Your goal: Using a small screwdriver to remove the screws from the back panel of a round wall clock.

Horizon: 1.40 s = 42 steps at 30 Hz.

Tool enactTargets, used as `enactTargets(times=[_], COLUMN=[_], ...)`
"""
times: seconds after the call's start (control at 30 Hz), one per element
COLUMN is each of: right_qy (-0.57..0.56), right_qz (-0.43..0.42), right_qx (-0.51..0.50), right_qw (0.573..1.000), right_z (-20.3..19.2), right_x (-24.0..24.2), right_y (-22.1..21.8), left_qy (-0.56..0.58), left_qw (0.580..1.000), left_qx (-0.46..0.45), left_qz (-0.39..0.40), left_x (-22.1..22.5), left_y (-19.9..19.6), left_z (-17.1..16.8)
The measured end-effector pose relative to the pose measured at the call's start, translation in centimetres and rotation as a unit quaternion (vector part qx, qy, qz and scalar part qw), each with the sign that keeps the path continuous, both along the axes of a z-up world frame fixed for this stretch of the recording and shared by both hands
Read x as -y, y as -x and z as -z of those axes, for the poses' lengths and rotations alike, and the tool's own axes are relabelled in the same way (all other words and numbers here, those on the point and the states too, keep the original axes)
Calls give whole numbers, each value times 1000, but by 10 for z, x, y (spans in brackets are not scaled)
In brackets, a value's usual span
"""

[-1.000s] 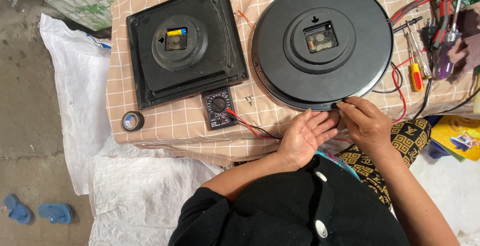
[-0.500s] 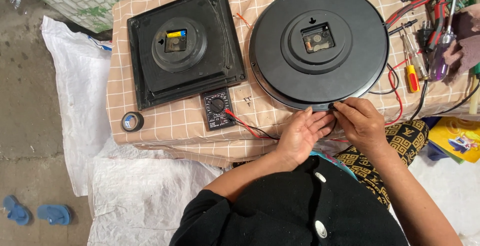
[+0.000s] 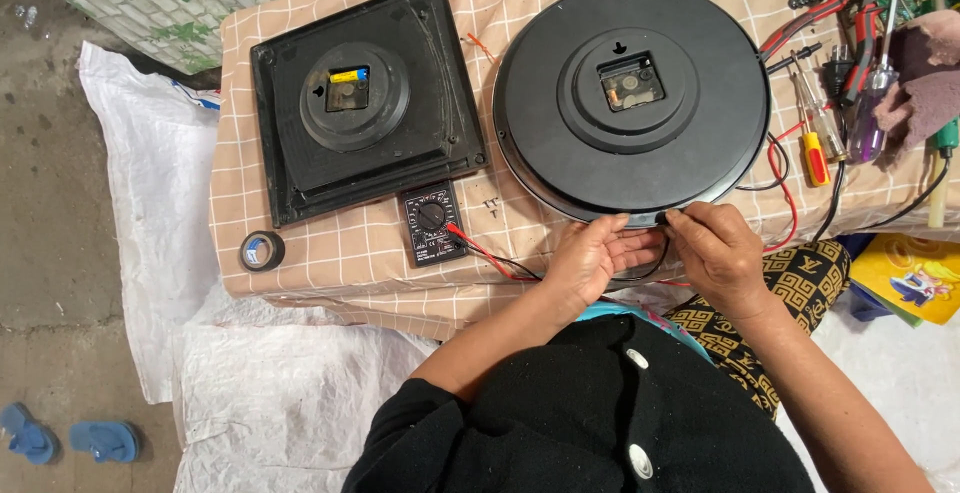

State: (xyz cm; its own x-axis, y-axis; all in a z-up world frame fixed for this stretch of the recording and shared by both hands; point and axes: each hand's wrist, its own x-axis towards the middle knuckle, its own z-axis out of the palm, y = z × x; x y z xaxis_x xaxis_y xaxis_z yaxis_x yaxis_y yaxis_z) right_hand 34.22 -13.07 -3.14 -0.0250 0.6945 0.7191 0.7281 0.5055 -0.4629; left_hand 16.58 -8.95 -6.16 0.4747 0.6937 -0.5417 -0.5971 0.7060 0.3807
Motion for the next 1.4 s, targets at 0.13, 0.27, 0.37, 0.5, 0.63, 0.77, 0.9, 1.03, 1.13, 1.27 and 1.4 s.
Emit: enactTargets(times=[0.13, 0.27, 0.37, 0.5, 0.63, 0.77, 0.9, 1.03, 1.13, 1.27, 1.4], right_qy=[-15, -18, -12, -6, -13, -16, -25, -28, -28, -20, -6], right_qz=[1, -4, -5, -11, -2, 7, 4, 13, 10, 11, 20], right_qx=[18, 20, 10, 8, 29, 30, 30, 56, 65, 72, 61], right_qw=[1000, 1000, 1000, 1000, 999, 999, 999, 998, 997, 997, 998], right_z=[0, -5, -11, -21, -12, -9, -5, -5, -6, -9, -9], right_x=[-1, -1, -1, -3, -1, 0, 1, 3, 2, 1, 1], right_y=[0, 2, 3, 5, 4, 4, 2, -2, -4, -3, 0], left_qy=[-9, -16, -17, -16, -11, 2, 6, -4, -2, 0, 3], left_qw=[1000, 1000, 1000, 1000, 999, 999, 999, 998, 998, 998, 998], left_qx=[-7, -11, -15, -26, -30, -37, -51, -66, -69, -67, -61], left_qz=[-5, -8, -7, -6, -6, -6, -13, -9, -13, -21, -20], left_x=[0, 3, 3, 3, 1, 1, 0, 2, 1, -1, 0], left_y=[-4, -5, -6, -6, -5, -4, -8, -8, -10, -10, -9], left_z=[1, 0, 2, 4, 0, -4, -18, 0, 9, -3, -12])
